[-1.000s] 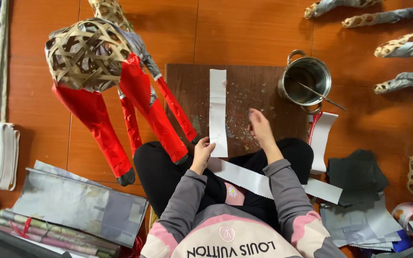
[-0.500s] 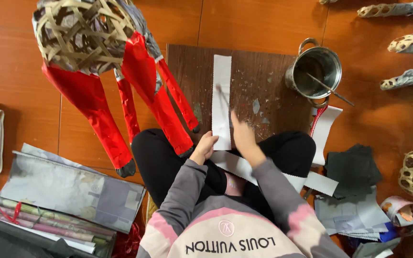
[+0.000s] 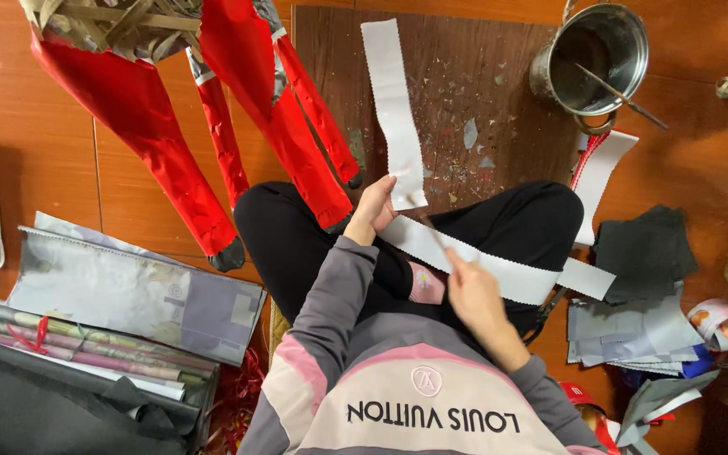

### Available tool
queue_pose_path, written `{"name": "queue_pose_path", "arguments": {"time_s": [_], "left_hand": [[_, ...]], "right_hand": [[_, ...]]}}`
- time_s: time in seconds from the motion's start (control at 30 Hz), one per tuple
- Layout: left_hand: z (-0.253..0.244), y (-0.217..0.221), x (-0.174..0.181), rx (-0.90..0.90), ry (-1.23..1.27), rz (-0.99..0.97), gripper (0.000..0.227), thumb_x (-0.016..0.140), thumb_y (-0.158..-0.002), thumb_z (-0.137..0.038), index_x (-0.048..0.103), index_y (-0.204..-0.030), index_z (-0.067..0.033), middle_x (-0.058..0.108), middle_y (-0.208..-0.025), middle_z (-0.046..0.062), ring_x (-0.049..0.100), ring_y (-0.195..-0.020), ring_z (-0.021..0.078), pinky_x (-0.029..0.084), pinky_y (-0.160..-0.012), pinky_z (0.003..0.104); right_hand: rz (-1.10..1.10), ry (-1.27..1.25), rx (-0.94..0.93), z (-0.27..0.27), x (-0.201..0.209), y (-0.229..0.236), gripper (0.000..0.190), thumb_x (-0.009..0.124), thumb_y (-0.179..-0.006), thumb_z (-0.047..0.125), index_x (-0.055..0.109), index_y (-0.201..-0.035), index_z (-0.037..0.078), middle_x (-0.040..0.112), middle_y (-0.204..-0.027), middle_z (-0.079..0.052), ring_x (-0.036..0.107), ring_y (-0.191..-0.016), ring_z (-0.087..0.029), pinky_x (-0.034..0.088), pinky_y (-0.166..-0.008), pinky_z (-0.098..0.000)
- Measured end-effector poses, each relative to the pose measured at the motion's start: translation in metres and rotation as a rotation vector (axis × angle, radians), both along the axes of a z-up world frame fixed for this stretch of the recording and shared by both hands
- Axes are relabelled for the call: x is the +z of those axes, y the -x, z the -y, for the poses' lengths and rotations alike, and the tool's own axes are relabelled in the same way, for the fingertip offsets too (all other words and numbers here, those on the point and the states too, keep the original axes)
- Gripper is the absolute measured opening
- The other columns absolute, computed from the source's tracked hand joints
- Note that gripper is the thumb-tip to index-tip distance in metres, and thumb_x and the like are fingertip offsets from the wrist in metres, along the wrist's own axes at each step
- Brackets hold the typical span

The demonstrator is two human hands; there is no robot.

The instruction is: Wrapping strips of material around animal-shaped frames to create decorative crafts

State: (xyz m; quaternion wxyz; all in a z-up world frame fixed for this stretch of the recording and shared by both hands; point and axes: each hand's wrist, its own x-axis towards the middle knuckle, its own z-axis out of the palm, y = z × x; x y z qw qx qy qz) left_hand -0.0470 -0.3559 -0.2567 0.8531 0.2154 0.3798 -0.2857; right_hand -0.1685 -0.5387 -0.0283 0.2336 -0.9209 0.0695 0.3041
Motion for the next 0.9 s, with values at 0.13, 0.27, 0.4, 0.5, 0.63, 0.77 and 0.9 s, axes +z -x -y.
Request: {"name": "queue_pose_path", "arguments": {"time_s": [0.13, 0.27, 0.4, 0.5, 0.63, 0.77, 0.9], "left_hand": [[-0.008, 0.003, -0.017, 0.03, -0.004, 0.017, 0.027, 0.053, -0.1, -0.022, 0.054, -0.125, -0.0134, 0.068, -0.107, 0.016, 0.072, -0.093, 0.0346, 0.06, -0.073, 0.058], [-0.01, -0.012, 0.037, 0.054, 0.038, 0.055, 0.028, 0.055, -0.1, -0.026, 0.057, -0.127, -0.0168, 0.068, -0.113, 0.011, 0.071, -0.097, 0.0297, 0.059, -0.08, 0.054], [0.001, -0.039, 0.062, 0.053, 0.003, 0.236, 0.037, 0.063, -0.09, -0.001, 0.06, -0.126, -0.006, 0.067, -0.108, 0.01, 0.069, -0.094, 0.0248, 0.058, -0.088, 0.04], [0.012, -0.05, 0.126, 0.11, 0.028, 0.279, 0.04, 0.068, -0.082, 0.005, 0.064, -0.12, -0.0086, 0.069, -0.099, 0.009, 0.069, -0.088, 0.0224, 0.058, -0.079, 0.035], [0.032, -0.063, 0.126, 0.203, 0.096, 0.375, 0.043, 0.071, -0.082, 0.004, 0.062, -0.119, -0.0151, 0.065, -0.096, 0.004, 0.067, -0.082, 0.0193, 0.054, -0.06, 0.025], [0.014, -0.065, 0.191, 0.425, 0.254, 0.403, 0.043, 0.07, -0.083, 0.006, 0.064, -0.12, -0.0173, 0.065, -0.105, 0.003, 0.065, -0.093, 0.0198, 0.052, -0.084, 0.034], [-0.076, -0.071, 0.287, 0.53, 0.391, 0.237, 0.036, 0.072, -0.09, -0.031, 0.052, -0.109, -0.0083, 0.067, -0.105, 0.016, 0.067, -0.087, 0.0286, 0.054, -0.07, 0.047]], "right_hand": [[-0.034, -0.028, -0.033, 0.012, -0.015, 0.004, 0.047, 0.048, -0.091, 0.018, 0.058, -0.135, 0.028, 0.072, -0.098, -0.017, 0.067, -0.097, -0.042, 0.053, -0.085, -0.0512], [0.263, 0.177, -0.126, 0.079, 0.007, -0.069, 0.04, 0.049, -0.094, 0.012, 0.063, -0.13, 0.019, 0.072, -0.098, -0.016, 0.067, -0.096, -0.042, 0.052, -0.087, -0.0522], [0.542, 0.473, -0.156, 0.149, 0.007, -0.163, 0.027, 0.062, -0.095, 0.02, 0.07, -0.121, 0.024, 0.073, -0.098, -0.015, 0.069, -0.086, -0.041, 0.055, -0.073, -0.0518], [0.671, 0.597, 0.087, 0.129, 0.037, -0.201, 0.057, 0.084, -0.075, 0.017, 0.064, -0.128, 0.018, 0.054, -0.128, -0.024, 0.059, -0.102, -0.047, 0.054, -0.076, -0.0557], [0.567, -0.038, 0.02, 0.005, 0.063, -0.188, 0.028, 0.077, -0.08, 0.038, 0.073, -0.1, 0.018, 0.066, -0.105, -0.013, 0.065, -0.093, -0.039, 0.055, -0.079, -0.0503], [0.584, -0.49, -0.178, -0.058, 0.06, -0.179, 0.031, 0.077, -0.077, 0.029, 0.072, -0.103, 0.012, 0.067, -0.102, -0.011, 0.065, -0.098, -0.028, 0.052, -0.085, -0.0405], [0.517, -0.875, -0.161, -0.095, 0.105, -0.184, 0.008, 0.071, -0.081, 0.003, 0.074, -0.088, 0.003, 0.063, -0.082, -0.002, 0.055, -0.08, -0.007, 0.052, -0.078, -0.0265]]}}
